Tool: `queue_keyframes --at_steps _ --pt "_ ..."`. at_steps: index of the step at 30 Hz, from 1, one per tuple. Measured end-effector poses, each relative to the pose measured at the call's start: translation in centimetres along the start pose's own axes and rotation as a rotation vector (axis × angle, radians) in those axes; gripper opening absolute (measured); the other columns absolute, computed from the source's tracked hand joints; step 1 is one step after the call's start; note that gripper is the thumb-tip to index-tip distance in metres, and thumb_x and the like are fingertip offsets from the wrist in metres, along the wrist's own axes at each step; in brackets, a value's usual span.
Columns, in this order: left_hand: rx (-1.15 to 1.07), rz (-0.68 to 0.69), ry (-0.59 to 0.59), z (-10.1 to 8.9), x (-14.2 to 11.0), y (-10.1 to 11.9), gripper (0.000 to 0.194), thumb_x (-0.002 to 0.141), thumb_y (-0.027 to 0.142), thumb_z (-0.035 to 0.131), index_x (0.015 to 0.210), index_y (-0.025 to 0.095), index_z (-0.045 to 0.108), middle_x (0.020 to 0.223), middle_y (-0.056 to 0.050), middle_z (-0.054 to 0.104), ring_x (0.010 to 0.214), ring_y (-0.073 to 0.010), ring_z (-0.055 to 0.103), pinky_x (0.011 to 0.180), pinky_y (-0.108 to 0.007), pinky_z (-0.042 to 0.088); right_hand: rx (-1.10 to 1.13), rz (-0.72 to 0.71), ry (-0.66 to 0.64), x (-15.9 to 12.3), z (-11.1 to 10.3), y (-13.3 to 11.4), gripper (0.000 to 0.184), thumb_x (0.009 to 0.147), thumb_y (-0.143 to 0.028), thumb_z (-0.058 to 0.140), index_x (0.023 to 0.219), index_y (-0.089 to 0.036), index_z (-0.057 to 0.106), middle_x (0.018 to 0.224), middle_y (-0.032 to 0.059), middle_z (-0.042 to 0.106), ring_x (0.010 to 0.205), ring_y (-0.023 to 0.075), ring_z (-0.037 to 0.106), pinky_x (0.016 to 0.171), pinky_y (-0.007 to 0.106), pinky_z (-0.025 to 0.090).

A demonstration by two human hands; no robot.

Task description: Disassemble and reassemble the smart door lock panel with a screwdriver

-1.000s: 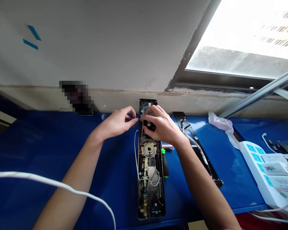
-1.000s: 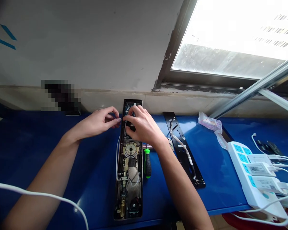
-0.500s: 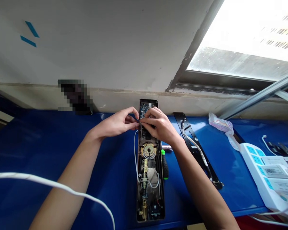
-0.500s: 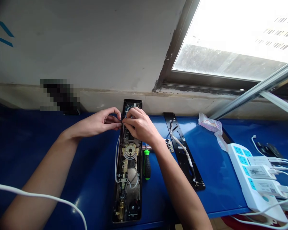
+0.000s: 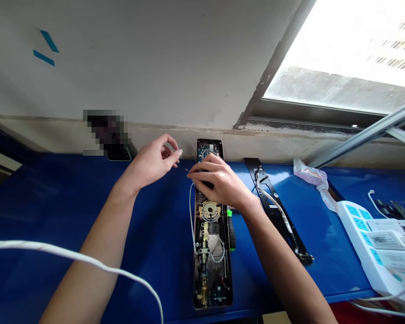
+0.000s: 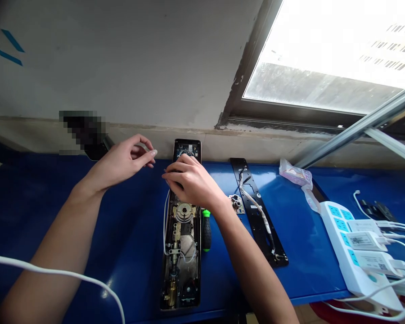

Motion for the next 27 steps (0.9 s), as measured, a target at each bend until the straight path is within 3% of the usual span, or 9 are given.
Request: queue_keyframes --at_steps 3,5,8,11,17,22,27 --pt "0.123 0.082 0.103 -0.4 -0.5 2.0 0.023 0.093 0.045 0.067 0.099 0.023 0.064 0.088 -0.003 0.074 0.082 -0.0200 0.072 0.076 -0.031 0.056 -0.001 0.019 0.012 0.1 -0.6 -0.1 0.038 0.099 -0.012 0.050 0.127 -0.021 0.073 0.125 0.0058 0.077 0.107 0.0256 0.058 0.099 0.047 0.053" --pt "0.100 0.139 0.075 0.5 -0.8 3.0 0.021 0.094 0.043 0.066 0.099 0.022 0.066 0.094 -0.004 0.074 0.086 -0.0189 0.071 0.080 -0.031 0.056 -0.010 0.089 0.067 -0.1 -1.7 0.4 0.039 0.098 -0.011 0.049 0.126 -0.022 0.074 0.126 0.0046 0.076 0.108 0.0242 0.059 0.100 0.045 0.054" --pt "0.061 0.194 -0.023 2.5 -0.8 3.5 0.021 0.093 0.039 0.067 0.104 0.022 0.066 0.098 -0.004 0.075 0.089 -0.0183 0.071 0.084 -0.031 0.057 -0.062 0.247 0.130 -0.7 -3.1 2.0 0.029 0.099 -0.018 0.053 0.108 -0.023 0.079 0.108 0.0077 0.077 0.102 0.0252 0.060 0.093 0.046 0.054" --pt "0.075 0.212 -0.064 3.8 -0.5 3.0 0.024 0.091 0.039 0.070 0.108 0.022 0.065 0.101 -0.004 0.075 0.088 -0.0186 0.072 0.084 -0.032 0.058 -0.102 0.314 0.082 -1.1 -3.0 3.0 0.021 0.097 -0.029 0.062 0.102 -0.020 0.081 0.094 0.0110 0.075 0.096 0.0282 0.057 0.087 0.048 0.053" --pt "0.062 0.158 -0.120 4.5 -0.4 2.0 0.030 0.089 0.036 0.071 0.114 0.025 0.060 0.100 -0.003 0.076 0.086 -0.0196 0.074 0.083 -0.032 0.060 -0.046 0.307 0.005 -1.1 -2.0 3.6 0.019 0.096 -0.032 0.070 0.108 -0.021 0.080 0.105 0.0086 0.074 0.099 0.0250 0.057 0.089 0.041 0.053" --pt "0.044 0.123 -0.160 5.0 -0.4 1.6 0.035 0.091 0.039 0.068 0.121 0.027 0.054 0.097 -0.004 0.078 0.095 -0.0246 0.076 0.085 -0.037 0.060 0.009 0.300 -0.031 -1.1 -2.4 4.0 0.006 0.092 -0.028 0.075 0.095 -0.023 0.074 0.099 0.0040 0.073 0.094 0.0220 0.058 0.085 0.038 0.051" --pt "0.039 0.137 -0.208 5.6 -0.5 1.7 0.032 0.092 0.035 0.065 0.121 0.028 0.052 0.097 -0.003 0.077 0.094 -0.0243 0.076 0.086 -0.038 0.059 0.030 0.272 -0.087 -1.3 -2.1 4.1 0.008 0.097 -0.027 0.069 0.092 -0.021 0.066 0.102 0.0054 0.069 0.097 0.0216 0.056 0.088 0.037 0.049"
Point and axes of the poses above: each hand's wrist, its own x-axis towards the middle knuckle, its own z-axis out of the palm, y = z × x, the point moved 7 cm from there along x, towards the middle knuckle
